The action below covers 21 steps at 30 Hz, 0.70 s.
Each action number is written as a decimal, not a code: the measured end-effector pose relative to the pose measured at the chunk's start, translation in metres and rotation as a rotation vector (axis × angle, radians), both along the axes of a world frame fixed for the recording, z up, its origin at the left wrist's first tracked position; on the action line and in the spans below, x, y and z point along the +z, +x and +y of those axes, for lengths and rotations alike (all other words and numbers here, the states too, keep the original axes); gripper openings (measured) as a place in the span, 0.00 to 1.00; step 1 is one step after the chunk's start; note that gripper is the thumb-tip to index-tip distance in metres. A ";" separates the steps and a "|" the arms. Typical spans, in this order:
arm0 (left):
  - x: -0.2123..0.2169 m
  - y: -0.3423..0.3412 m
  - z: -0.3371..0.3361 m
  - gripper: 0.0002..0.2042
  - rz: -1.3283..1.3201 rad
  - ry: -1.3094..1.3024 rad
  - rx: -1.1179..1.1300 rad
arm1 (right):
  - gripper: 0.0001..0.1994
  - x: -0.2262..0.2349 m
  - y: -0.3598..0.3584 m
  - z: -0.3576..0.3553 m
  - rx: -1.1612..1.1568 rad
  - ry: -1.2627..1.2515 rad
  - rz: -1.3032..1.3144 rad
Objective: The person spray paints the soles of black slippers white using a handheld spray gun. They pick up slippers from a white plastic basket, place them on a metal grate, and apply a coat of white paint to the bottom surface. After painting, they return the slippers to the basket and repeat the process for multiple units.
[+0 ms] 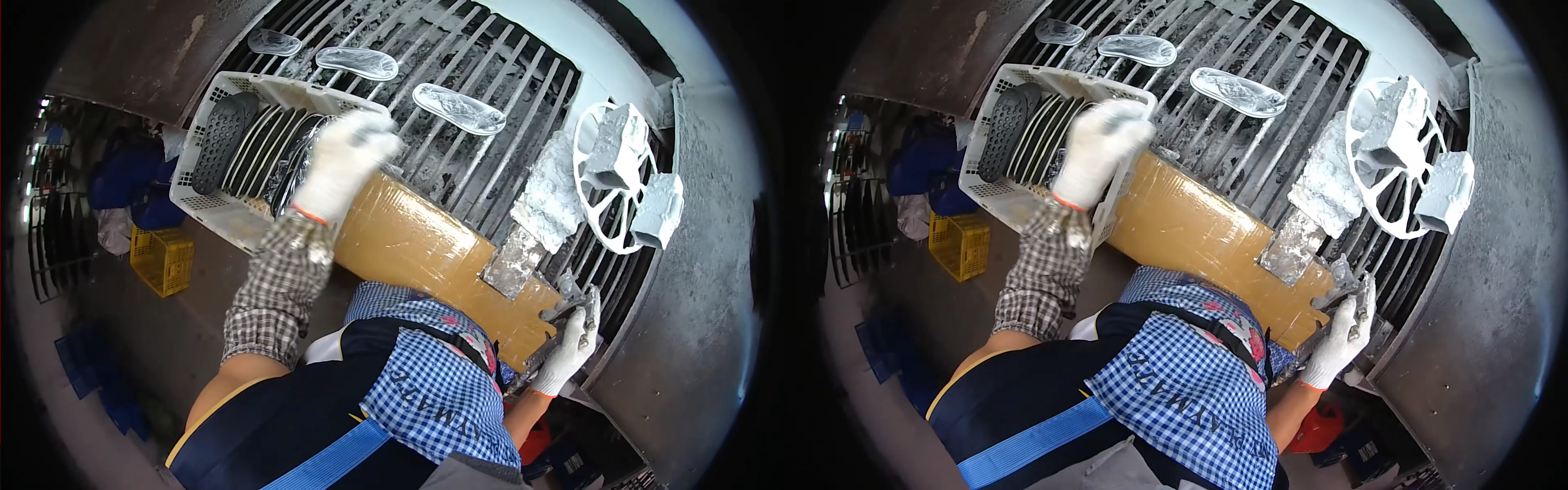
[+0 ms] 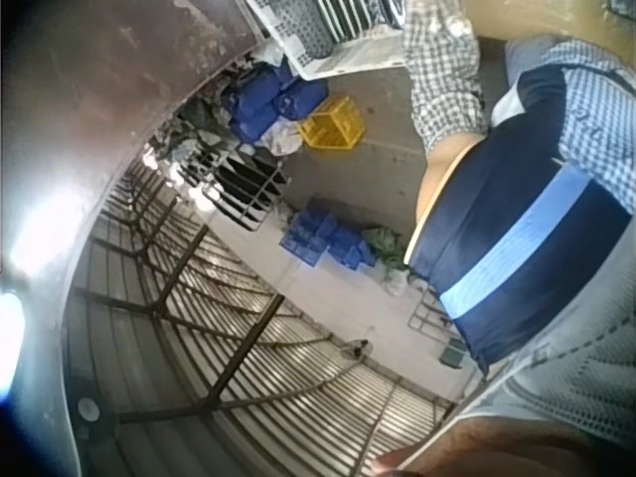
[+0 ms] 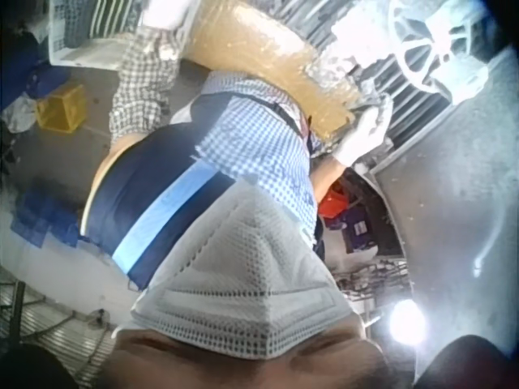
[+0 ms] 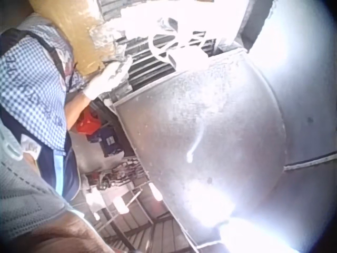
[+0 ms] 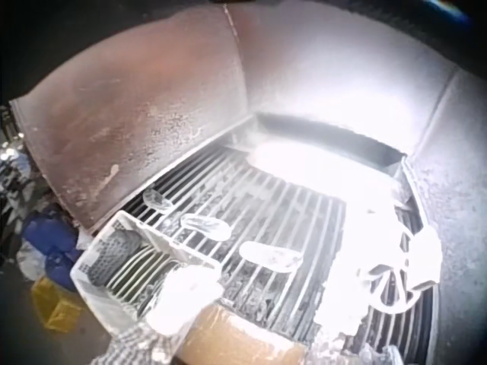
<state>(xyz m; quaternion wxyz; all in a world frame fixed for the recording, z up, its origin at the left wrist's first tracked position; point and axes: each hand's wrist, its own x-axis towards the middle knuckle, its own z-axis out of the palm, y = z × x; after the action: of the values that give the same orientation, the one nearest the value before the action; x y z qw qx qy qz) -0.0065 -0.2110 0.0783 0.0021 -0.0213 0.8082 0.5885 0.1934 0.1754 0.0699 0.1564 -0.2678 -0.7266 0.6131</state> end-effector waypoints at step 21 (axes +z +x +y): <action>-0.016 -0.058 -0.049 0.31 -0.239 -0.997 -0.239 | 0.26 0.013 0.007 -0.002 0.012 -0.056 0.012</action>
<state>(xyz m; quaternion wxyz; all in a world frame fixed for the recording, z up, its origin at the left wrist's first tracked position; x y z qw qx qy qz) -0.0648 -0.2603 0.0625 0.1511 0.0053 0.9810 0.1218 0.2007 0.1729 0.0824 0.1495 -0.2644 -0.7096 0.6358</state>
